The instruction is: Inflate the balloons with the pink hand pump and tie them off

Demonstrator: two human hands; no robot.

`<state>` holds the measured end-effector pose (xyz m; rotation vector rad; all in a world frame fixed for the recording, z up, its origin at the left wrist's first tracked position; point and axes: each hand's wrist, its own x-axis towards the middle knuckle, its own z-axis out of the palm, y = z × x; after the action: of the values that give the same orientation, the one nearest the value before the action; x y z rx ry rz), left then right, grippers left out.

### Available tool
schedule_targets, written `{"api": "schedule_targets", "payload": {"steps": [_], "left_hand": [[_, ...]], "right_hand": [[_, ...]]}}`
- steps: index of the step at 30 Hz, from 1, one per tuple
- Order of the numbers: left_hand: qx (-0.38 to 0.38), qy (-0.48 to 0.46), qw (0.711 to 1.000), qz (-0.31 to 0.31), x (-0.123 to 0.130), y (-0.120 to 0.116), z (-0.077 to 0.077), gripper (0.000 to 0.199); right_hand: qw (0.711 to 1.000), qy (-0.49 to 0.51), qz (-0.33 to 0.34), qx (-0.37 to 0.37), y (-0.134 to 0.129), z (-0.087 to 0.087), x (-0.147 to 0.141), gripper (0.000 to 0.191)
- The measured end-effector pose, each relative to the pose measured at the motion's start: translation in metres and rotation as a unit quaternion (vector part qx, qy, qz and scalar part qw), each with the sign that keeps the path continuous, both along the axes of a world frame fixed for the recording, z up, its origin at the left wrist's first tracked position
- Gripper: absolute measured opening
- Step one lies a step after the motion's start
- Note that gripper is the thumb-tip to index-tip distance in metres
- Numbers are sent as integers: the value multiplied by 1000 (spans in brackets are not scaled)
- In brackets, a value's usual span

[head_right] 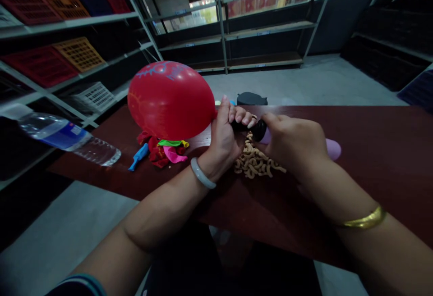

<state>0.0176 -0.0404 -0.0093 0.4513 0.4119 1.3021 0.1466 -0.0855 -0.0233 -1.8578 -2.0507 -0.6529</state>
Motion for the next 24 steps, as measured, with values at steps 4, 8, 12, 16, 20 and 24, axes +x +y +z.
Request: {"api": "schedule_targets", "payload": {"steps": [4, 8, 12, 16, 20, 24], "left_hand": [[17, 15, 1000, -10, -1, 3, -3, 53], [34, 22, 999, -1, -5, 13, -5, 55], [47, -32, 998, 16, -28, 35, 0, 52], [53, -56, 995, 69, -58, 56, 12, 50], [61, -54, 992, 98, -67, 57, 18, 50], [67, -71, 991, 87, -53, 47, 14, 51]], "right_hand": [[1000, -2, -2, 4, -1, 2, 0, 54], [1000, 13, 18, -3, 6, -4, 6, 54], [999, 19, 18, -28, 17, -10, 23, 58], [1000, 31, 3, -3, 20, -6, 40, 56], [1000, 19, 2, 22, 15, 2, 44, 55], [1000, -11, 0, 13, 10, 6, 37, 47]]}}
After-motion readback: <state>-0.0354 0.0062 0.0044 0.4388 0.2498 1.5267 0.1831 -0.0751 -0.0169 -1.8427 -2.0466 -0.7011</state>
